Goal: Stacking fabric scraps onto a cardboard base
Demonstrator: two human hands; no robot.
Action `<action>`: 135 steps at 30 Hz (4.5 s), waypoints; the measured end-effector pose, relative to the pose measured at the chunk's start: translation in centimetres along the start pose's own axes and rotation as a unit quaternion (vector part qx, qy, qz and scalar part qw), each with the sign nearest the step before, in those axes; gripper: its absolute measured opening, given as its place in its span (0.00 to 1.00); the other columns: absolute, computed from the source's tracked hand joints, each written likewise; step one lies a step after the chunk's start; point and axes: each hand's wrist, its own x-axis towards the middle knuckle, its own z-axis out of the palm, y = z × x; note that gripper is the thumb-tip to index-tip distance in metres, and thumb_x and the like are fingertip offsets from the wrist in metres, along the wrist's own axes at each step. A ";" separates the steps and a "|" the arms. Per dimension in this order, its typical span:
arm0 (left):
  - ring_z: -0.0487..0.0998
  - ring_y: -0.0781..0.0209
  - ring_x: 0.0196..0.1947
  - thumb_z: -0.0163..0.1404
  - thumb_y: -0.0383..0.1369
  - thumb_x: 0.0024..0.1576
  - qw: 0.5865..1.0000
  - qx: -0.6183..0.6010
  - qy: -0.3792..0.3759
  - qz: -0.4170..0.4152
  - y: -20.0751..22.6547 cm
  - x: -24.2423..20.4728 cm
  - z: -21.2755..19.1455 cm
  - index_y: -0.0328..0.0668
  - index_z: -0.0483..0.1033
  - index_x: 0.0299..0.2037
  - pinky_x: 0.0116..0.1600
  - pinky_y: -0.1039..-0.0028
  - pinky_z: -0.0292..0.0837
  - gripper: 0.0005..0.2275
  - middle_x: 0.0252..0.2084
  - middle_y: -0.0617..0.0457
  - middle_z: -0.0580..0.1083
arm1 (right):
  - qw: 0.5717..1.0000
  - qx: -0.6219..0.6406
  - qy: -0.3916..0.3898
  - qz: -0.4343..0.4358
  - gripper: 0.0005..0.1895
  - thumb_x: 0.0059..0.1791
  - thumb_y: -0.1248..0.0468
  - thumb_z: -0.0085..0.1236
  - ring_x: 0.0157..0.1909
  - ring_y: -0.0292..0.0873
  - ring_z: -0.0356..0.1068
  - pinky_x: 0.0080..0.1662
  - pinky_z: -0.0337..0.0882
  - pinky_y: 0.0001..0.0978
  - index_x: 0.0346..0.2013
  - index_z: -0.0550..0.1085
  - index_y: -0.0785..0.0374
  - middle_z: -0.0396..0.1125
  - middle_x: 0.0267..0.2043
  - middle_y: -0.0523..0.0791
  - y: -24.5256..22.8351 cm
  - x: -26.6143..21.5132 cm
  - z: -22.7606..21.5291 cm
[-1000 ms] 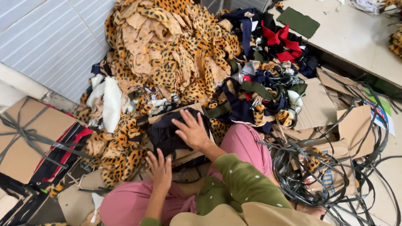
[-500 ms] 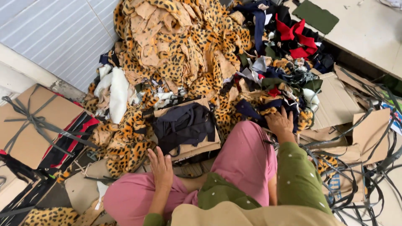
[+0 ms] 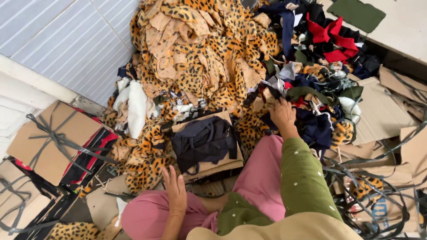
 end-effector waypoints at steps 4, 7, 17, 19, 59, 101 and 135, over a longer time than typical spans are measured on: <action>0.28 0.45 0.79 0.32 0.40 0.66 1.000 -0.006 0.001 0.006 2.3 1.1 -0.7 0.46 0.44 0.75 0.75 0.56 0.30 0.27 0.79 0.41 0.31 | 0.993 0.068 0.072 -0.068 0.28 0.56 0.48 0.45 0.63 0.63 0.62 0.52 0.67 0.68 0.64 0.67 0.63 0.57 0.71 0.53 -3.2 -5.3 -2.9; 0.30 0.45 0.79 0.34 0.44 0.65 1.000 0.010 -0.016 -0.009 4.1 1.6 0.1 0.45 0.45 0.75 0.75 0.55 0.31 0.28 0.79 0.41 0.33 | 0.948 0.188 0.130 -0.220 0.16 0.56 0.66 0.47 0.58 0.60 0.72 0.57 0.75 0.48 0.51 0.75 0.75 0.70 0.57 0.62 -7.4 -14.0 -5.4; 0.53 0.31 0.71 0.54 0.25 0.57 0.970 -0.049 -0.096 0.216 9.2 -0.4 3.0 0.54 0.58 0.72 0.64 0.38 0.57 0.31 0.74 0.41 0.55 | 0.824 0.411 -0.114 -0.374 0.15 0.52 0.59 0.60 0.54 0.61 0.74 0.53 0.75 0.47 0.51 0.80 0.61 0.74 0.50 0.57 -16.5 -30.4 -10.6; 0.51 0.30 0.72 0.52 0.28 0.58 0.965 -0.089 -0.110 0.221 8.8 -1.1 2.6 0.54 0.69 0.67 0.67 0.38 0.54 0.24 0.74 0.43 0.57 | 0.802 0.430 -0.135 -0.392 0.14 0.51 0.61 0.62 0.53 0.62 0.75 0.52 0.75 0.49 0.50 0.81 0.61 0.74 0.49 0.59 -17.7 -30.0 -12.7; 0.31 0.39 0.77 0.35 0.47 0.67 0.947 0.212 -0.231 -0.075 8.1 3.6 1.3 0.55 0.40 0.77 0.72 0.35 0.34 0.29 0.79 0.42 0.31 | 0.956 -0.035 -0.040 -0.289 0.29 0.56 0.34 0.28 0.82 0.51 0.29 0.71 0.33 0.72 0.73 0.51 0.22 0.34 0.82 0.44 -22.4 -16.7 2.5; 0.31 0.41 0.78 0.46 0.42 0.60 0.957 0.270 -0.081 0.063 3.9 1.3 7.0 0.60 0.42 0.76 0.68 0.28 0.37 0.34 0.80 0.46 0.31 | 0.995 -0.044 -0.038 -0.075 0.19 0.41 0.50 0.68 0.79 0.54 0.44 0.66 0.66 0.50 0.47 0.81 0.36 0.52 0.77 0.44 12.8 -8.9 4.3; 0.60 0.50 0.68 0.51 0.44 0.54 0.983 -0.013 -0.179 -0.049 12.1 -4.9 3.5 0.50 0.69 0.55 0.74 0.57 0.47 0.20 0.62 0.50 0.66 | 0.783 0.406 0.008 -0.471 0.14 0.50 0.66 0.61 0.53 0.57 0.74 0.54 0.74 0.47 0.52 0.79 0.57 0.74 0.49 0.51 -17.5 -33.0 -15.1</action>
